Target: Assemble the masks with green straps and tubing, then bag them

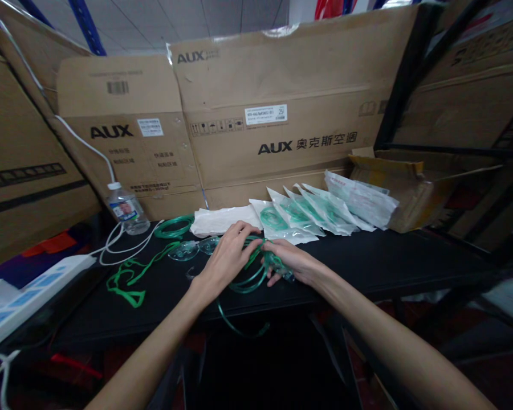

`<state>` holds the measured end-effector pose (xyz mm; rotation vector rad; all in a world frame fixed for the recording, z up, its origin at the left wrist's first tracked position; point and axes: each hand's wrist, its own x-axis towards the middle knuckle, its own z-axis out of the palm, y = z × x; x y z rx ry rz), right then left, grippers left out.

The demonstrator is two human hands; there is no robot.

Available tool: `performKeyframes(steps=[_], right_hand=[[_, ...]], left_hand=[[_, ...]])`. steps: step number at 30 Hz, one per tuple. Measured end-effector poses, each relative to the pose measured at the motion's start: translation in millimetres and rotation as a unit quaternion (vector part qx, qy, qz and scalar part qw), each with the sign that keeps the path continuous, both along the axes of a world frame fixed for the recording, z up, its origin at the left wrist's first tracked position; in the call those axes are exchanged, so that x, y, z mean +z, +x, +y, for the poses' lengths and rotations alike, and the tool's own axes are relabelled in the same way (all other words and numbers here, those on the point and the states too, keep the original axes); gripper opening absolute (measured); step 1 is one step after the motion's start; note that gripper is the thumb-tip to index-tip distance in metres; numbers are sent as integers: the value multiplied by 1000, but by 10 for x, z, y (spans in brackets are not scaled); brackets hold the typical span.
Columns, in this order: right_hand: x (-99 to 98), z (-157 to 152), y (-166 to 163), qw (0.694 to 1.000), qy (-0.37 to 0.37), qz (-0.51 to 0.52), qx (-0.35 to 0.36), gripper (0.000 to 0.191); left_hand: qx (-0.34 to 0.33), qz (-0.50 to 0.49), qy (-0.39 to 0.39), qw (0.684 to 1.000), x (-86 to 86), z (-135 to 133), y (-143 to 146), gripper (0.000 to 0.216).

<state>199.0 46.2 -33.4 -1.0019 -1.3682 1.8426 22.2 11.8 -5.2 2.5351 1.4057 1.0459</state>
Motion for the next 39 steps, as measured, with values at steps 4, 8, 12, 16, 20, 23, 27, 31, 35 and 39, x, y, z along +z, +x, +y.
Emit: performKeyframes(steps=[4, 8, 12, 16, 20, 23, 27, 31, 35, 39], right_hand=[[31, -1, 38, 1000, -14, 8, 19, 12], [27, 25, 63, 999, -29, 25, 30, 10], [12, 48, 98, 996, -41, 45, 59, 9], [25, 52, 175, 992, -55, 71, 92, 13], [33, 49, 222, 989, -63, 93, 97, 14], [18, 56, 222, 988, -68, 105, 92, 15], [-25, 72, 216, 987, -73, 119, 86, 15], [-81, 70, 203, 985, -68, 139, 70, 22], [-117, 19, 147, 985, -51, 161, 44, 33], [-127, -59, 60, 985, -36, 170, 9, 42]], left_hand=[[-82, 88, -21, 992, -61, -684, -133, 14], [-112, 238, -72, 962, -278, -1137, -377, 21], [-77, 286, -10, 955, -455, -1131, -525, 12], [-78, 261, 8, 962, -505, -1014, -520, 18], [-101, 254, 1, 962, -512, -985, -516, 12], [-95, 268, 9, 959, -498, -989, -569, 15], [-113, 208, 22, 971, -459, -1010, -633, 20], [-79, 11, 13, 997, -406, -1025, -536, 15], [75, -145, -4, 987, -330, -908, -235, 20], [124, -118, -30, 985, -254, -647, 100, 25]])
